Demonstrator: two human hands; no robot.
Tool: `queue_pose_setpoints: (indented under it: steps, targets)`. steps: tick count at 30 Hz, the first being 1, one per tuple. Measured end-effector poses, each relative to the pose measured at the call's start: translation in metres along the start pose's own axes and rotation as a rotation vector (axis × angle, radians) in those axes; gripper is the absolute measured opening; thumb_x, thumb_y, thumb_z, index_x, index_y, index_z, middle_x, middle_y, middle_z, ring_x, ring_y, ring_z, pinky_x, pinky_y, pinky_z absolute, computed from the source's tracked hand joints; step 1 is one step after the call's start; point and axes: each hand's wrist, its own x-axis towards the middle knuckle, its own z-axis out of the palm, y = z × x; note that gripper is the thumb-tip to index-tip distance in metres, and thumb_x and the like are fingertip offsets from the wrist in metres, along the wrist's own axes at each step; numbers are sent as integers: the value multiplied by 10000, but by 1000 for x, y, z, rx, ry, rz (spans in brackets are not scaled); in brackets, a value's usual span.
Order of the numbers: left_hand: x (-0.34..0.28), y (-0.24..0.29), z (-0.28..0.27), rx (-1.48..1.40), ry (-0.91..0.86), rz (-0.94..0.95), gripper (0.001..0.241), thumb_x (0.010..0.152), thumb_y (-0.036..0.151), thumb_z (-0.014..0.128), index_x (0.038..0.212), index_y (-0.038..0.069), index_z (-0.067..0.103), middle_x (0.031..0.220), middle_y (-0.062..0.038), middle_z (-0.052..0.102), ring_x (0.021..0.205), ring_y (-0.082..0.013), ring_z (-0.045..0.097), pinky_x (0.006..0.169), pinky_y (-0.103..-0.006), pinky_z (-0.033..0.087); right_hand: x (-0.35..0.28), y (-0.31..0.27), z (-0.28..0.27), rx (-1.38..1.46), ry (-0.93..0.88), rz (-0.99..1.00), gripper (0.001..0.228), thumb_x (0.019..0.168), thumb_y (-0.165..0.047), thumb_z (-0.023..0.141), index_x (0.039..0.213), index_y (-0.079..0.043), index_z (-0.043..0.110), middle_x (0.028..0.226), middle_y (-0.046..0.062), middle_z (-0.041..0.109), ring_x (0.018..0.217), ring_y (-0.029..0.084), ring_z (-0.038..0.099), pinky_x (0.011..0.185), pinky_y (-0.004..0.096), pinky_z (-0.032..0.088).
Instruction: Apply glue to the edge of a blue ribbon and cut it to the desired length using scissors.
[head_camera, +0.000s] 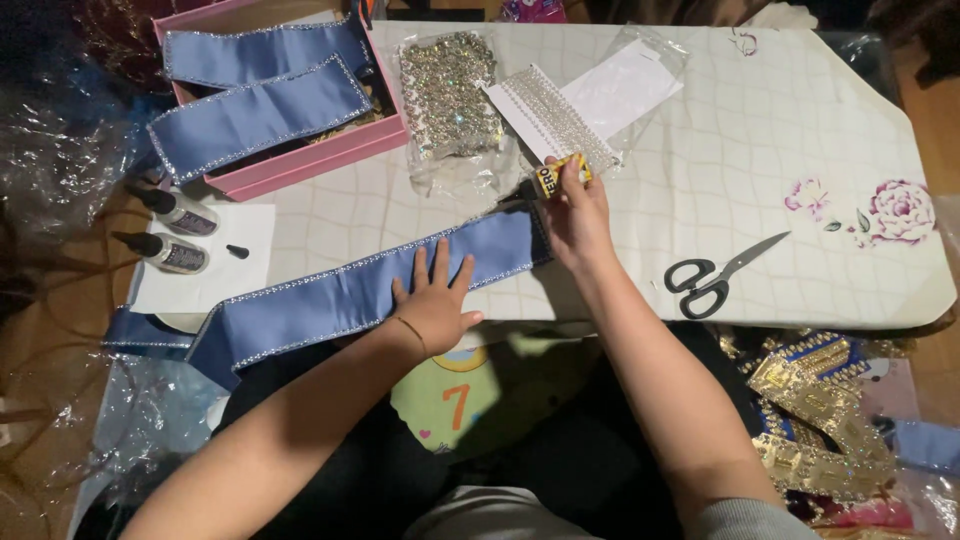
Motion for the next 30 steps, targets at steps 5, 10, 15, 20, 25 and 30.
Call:
queue_pose_setpoints:
  steps: [5, 10, 15, 20, 25, 30]
  targets:
    - [-7, -19, 4, 87, 10, 54, 789, 1055, 454, 480, 1656, 173, 53, 1690, -179, -204, 1539, -492, -106, 1137, -758, 177, -12, 9, 4, 43, 29, -16, 484, 956, -286, 739, 1282, -81, 446, 1229, 157, 646, 1118, 271, 625, 996, 409, 541]
    - [-4, -31, 9, 132, -15, 76, 814, 1025, 467, 526, 1653, 225, 68, 1696, -132, -169, 1543, -477, -85, 1104, -774, 229, -30, 11, 15, -5, 13, -28, 442, 947, -292, 743, 1223, -86, 466, 1182, 140, 673, 1066, 235, 638, 960, 385, 551]
    - [-2, -26, 23, 262, 42, 108, 791, 1008, 480, 540, 1632, 173, 163, 1671, -100, 33, 1514, -392, 71, 1081, -811, 205, -38, 17, 16, -41, -42, -76, 405, 956, -242, 733, 1226, -98, 467, 1139, 140, 691, 1019, 218, 676, 912, 372, 578]
    - [21, -22, 31, 261, 96, 142, 726, 1014, 455, 535, 1581, 79, 281, 1579, -125, 213, 1455, -352, 190, 1128, -731, 194, -49, 9, 31, -180, -61, -162, 357, 979, -224, 711, 1228, -109, 482, 1166, 133, 701, 1015, 193, 695, 893, 338, 603]
    - [27, 13, 51, 217, 216, 23, 455, 1029, 195, 477, 1445, 11, 474, 1397, -137, 413, 1289, -320, 429, 1084, -648, 329, -43, 24, 22, -448, -195, -301, 405, 1009, -226, 701, 1293, -80, 452, 1208, 171, 679, 1068, 222, 667, 931, 386, 587]
    - [13, 40, 49, 278, 307, -142, 398, 1040, 115, 389, 1374, 13, 580, 1557, -164, 393, 1395, -390, 433, 1028, -668, 395, -44, 41, 18, -612, -306, -385, 443, 991, -210, 716, 1318, -89, 444, 1236, 185, 684, 1109, 230, 655, 977, 406, 552]
